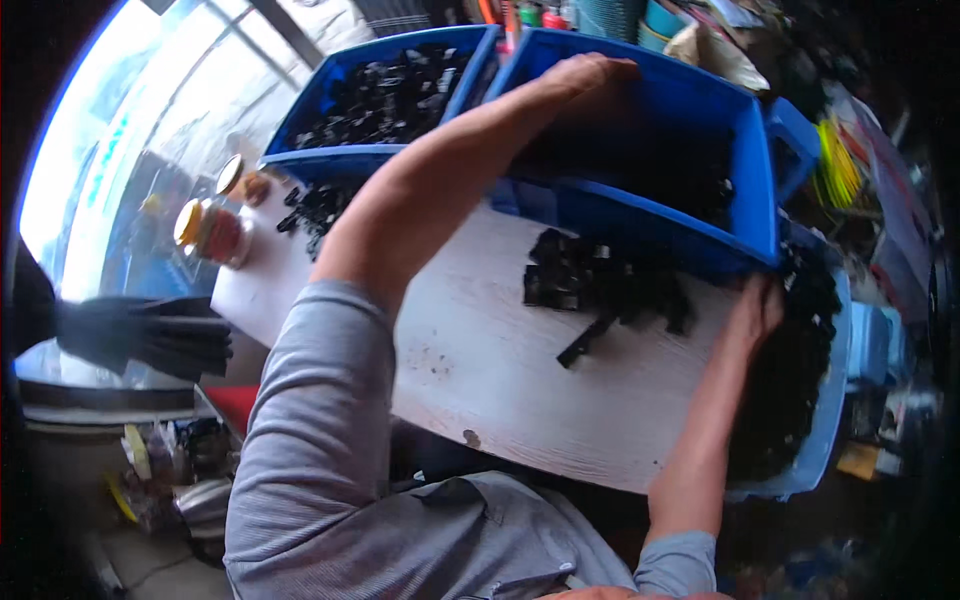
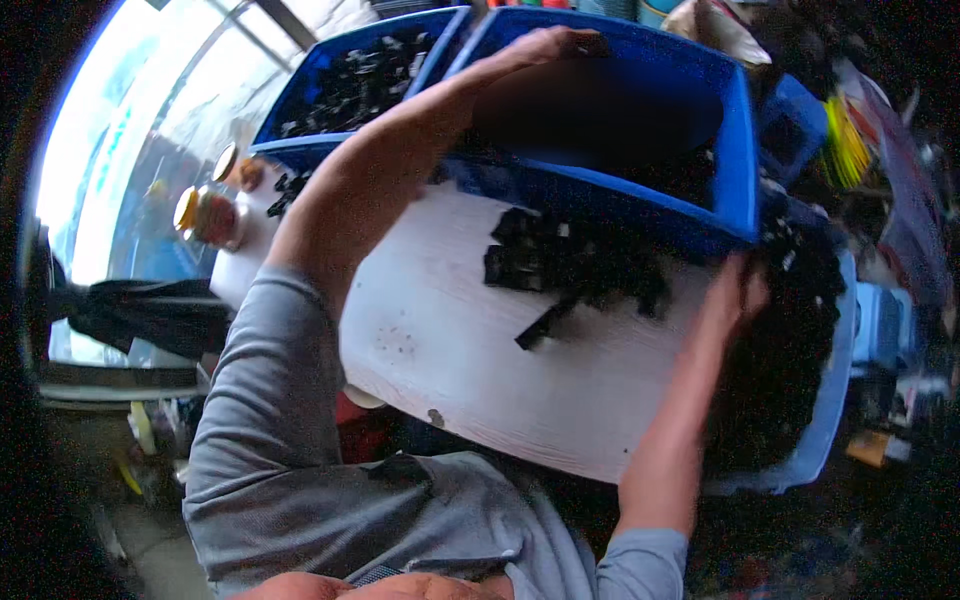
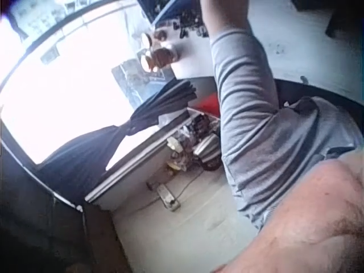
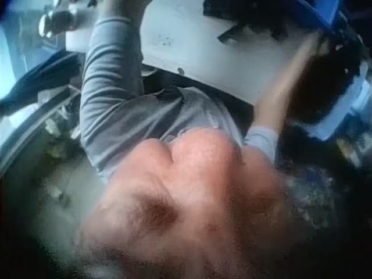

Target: Assembling small black plastic components by hand at a workstation.

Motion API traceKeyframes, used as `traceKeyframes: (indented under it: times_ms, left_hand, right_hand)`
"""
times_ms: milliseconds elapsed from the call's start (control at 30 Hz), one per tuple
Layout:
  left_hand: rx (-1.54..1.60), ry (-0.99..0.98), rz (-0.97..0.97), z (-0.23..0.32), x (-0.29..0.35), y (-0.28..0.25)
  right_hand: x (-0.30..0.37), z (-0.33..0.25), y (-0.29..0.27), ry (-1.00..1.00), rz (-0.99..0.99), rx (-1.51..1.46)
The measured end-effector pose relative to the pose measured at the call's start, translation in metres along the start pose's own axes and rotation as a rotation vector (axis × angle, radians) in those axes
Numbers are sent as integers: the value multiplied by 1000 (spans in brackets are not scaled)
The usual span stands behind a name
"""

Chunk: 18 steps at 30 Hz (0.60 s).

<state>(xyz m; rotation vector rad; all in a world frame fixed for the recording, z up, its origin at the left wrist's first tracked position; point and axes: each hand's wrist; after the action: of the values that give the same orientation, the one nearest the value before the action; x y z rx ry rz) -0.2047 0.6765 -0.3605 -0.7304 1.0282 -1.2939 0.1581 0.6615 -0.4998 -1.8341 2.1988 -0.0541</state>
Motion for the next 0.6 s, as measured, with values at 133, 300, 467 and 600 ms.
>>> traceKeyframes:
  times_ms: [133,300,467,600]
  left_hand:
    - [93,81,130,3,3,-10]
    - [81,219,317,55,39,-32]
    - [181,197,295,119,95,-60]
    - [36,341,530,130,124,-49]
  right_hand:
    - [-1,-10,1,20,-6,75]
    - [-5,-1,2,1,89,65]
    - [-3,1,15,47,123,-61]
    - [-8,4,7,110,49,-106]
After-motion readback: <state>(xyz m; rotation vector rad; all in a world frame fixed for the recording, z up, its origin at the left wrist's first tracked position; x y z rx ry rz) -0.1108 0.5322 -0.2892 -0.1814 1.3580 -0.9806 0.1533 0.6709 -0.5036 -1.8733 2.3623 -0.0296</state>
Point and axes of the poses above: each hand's wrist, its own x-axis away from the middle knuckle, its own y-axis out of the palm, z = x × y
